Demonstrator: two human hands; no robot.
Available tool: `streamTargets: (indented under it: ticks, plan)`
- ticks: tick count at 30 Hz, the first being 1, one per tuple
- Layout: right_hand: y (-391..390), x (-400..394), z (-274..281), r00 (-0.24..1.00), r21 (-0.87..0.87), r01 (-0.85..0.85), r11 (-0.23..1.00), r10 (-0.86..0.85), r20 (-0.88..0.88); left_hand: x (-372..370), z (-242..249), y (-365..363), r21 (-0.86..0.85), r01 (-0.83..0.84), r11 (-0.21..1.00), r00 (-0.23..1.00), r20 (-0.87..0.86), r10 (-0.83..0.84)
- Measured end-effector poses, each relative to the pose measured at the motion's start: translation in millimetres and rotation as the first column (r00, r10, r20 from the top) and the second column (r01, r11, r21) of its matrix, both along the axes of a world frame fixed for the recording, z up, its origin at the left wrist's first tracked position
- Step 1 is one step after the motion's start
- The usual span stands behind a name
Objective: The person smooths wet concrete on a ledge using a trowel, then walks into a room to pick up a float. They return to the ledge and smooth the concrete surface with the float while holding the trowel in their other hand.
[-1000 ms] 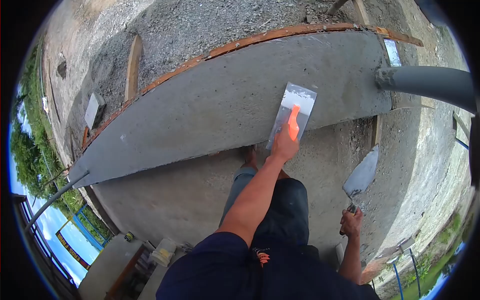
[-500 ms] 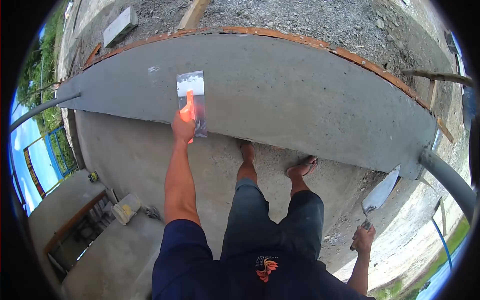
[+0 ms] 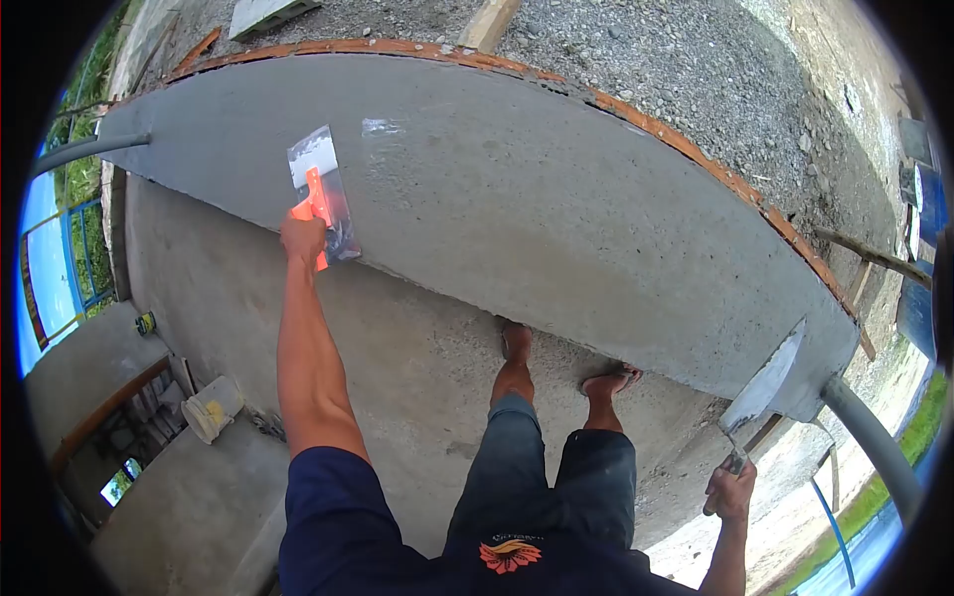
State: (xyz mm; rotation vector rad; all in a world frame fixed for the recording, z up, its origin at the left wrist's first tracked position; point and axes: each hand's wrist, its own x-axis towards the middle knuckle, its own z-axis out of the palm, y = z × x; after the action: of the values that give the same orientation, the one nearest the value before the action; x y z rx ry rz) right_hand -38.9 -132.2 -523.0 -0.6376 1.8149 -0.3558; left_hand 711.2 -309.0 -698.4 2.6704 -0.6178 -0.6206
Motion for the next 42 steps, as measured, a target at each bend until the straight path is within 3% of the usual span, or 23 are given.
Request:
streamTargets:
  ticks: [2, 3, 4, 5, 7, 10, 12, 13, 15, 16, 19, 21, 23, 24, 25, 29, 31, 32, 34, 36, 37, 40, 42]
  plan:
    - [-8.1, 10.2, 2.4, 1.000, 0.001, -0.020, 1.000, 0.020, 0.020, -57.4, 10.2, -25.2, -0.015, 0.150, 0.989, 0.968, -0.200, -0.150]
    - [-15.0, 18.8, -3.3, 0.999, -0.027, -0.017, 0.999, 0.018, 0.039, -99.9, 8.2, -38.7, -0.024, 0.401, 0.916, 0.912, -0.081, -0.402]
    - [-19.9, 26.7, -7.8, 0.998, -0.052, -0.014, 0.999, 0.017, 0.055, -161.4, 30.9, -57.9, 0.008, 0.466, 0.885, 0.867, -0.201, -0.455]
    - [-25.1, 33.5, -12.2, 0.997, -0.084, -0.009, 0.996, 0.015, 0.073, -210.5, 24.5, -65.3, 0.110, 0.577, 0.809, 0.810, -0.200, -0.551]
    - [-38.9, 44.8, -9.4, 0.995, -0.089, -0.035, 0.995, 0.043, 0.085, -290.2, 44.7, -76.5, 0.120, 0.769, 0.627, 0.614, -0.412, -0.674]
    - [-45.7, 51.8, 11.3, 0.997, -0.118, -0.010, 0.993, 0.018, 0.070, -287.9, 54.9, -70.6, -0.038, 0.700, 0.713, 0.657, -0.357, -0.664]
    - [-38.7, 41.9, 16.0, 0.996, -0.144, 0.025, 0.989, -0.013, 0.085, -216.4, 53.3, -79.8, 0.005, 0.595, 0.804, 0.795, -0.148, -0.588]
    - [-35.5, 37.4, 12.1, 0.995, -0.137, 0.046, 0.989, -0.033, 0.097, -167.1, 44.9, -86.5, -0.080, 0.493, 0.866, 0.865, -0.059, -0.498]
    - [-24.4, 27.9, 2.3, 0.990, -0.126, 0.104, 0.987, -0.090, 0.113, -70.4, 22.7, -103.3, -0.025, 0.413, 0.910, 0.905, 0.126, -0.407]
    - [-17.6, 24.1, -4.3, 0.987, -0.117, 0.122, 0.986, -0.108, 0.123, -37.4, 17.4, -115.1, -0.028, 0.273, 0.962, 0.957, -0.095, -0.275]
    - [-4.8, 17.6, -25.0, 0.976, -0.084, 0.164, 0.983, -0.149, 0.160, -84.0, 20.0, -142.4, -0.021, 0.261, 0.965, 0.941, -0.220, -0.259]
    - [5.1, 12.8, -23.5, 0.968, -0.041, 0.181, 0.983, -0.171, 0.183, -158.6, 3.1, -152.1, 0.036, 0.484, 0.875, 0.866, -0.169, -0.472]
    - [14.8, 4.1, -24.7, 0.959, -0.048, 0.209, 0.977, -0.196, 0.205, -278.9, 8.3, -147.6, -0.015, 0.712, 0.702, 0.695, -0.132, -0.707]
    - [15.9, -0.9, -27.0, 0.951, -0.066, 0.236, 0.970, -0.216, 0.222, -333.5, 13.2, -141.0, -0.002, 0.715, 0.699, 0.681, -0.221, -0.698]
    - [17.3, -5.0, -25.4, 0.942, -0.083, 0.260, 0.962, -0.234, 0.242, -383.0, 32.1, -136.1, 0.078, 0.789, 0.609, 0.602, -0.295, -0.742]
    - [30.7, -28.7, -8.7, 0.927, -0.191, 0.334, 0.923, -0.286, 0.242, -504.8, 47.0, -97.4, 0.033, 0.964, 0.265, 0.254, -0.428, -0.868]
    - [47.7, -46.0, 3.3, 0.920, -0.183, 0.363, 0.914, -0.321, 0.225, -496.7, 47.4, -88.7, 0.022, 0.925, 0.379, 0.358, -0.380, -0.853]
    - [55.2, -57.2, 7.2, 0.917, -0.181, 0.379, 0.908, -0.341, 0.209, -470.7, 58.3, -84.1, -0.008, 0.844, 0.536, 0.510, -0.292, -0.809]
    - [71.7, -75.2, 6.3, 0.910, -0.161, 0.388, 0.907, -0.350, 0.222, -377.6, 37.9, -79.2, -0.144, 0.658, 0.739, 0.729, -0.124, -0.673]
    - [82.4, -91.7, -7.6, 0.898, -0.147, 0.402, 0.904, -0.358, 0.254, -284.0, 30.3, -73.5, -0.040, 0.505, 0.862, 0.859, -0.071, -0.507]
    - [86.7, -97.4, -18.4, 0.889, -0.135, 0.410, 0.902, -0.362, 0.278, -242.9, 17.0, -66.9, -0.084, 0.442, 0.893, 0.861, -0.241, -0.449]
    - [99.7, -119.7, -33.9, 0.886, -0.083, 0.398, 0.913, -0.360, 0.292, -274.2, -4.7, -64.0, -0.090, 0.360, 0.929, 0.885, -0.282, -0.370]
    - [115.2, -136.8, -37.2, 0.882, -0.050, 0.400, 0.915, -0.369, 0.293, -382.3, -0.3, -75.7, -0.160, 0.418, 0.894, 0.854, -0.266, -0.447]
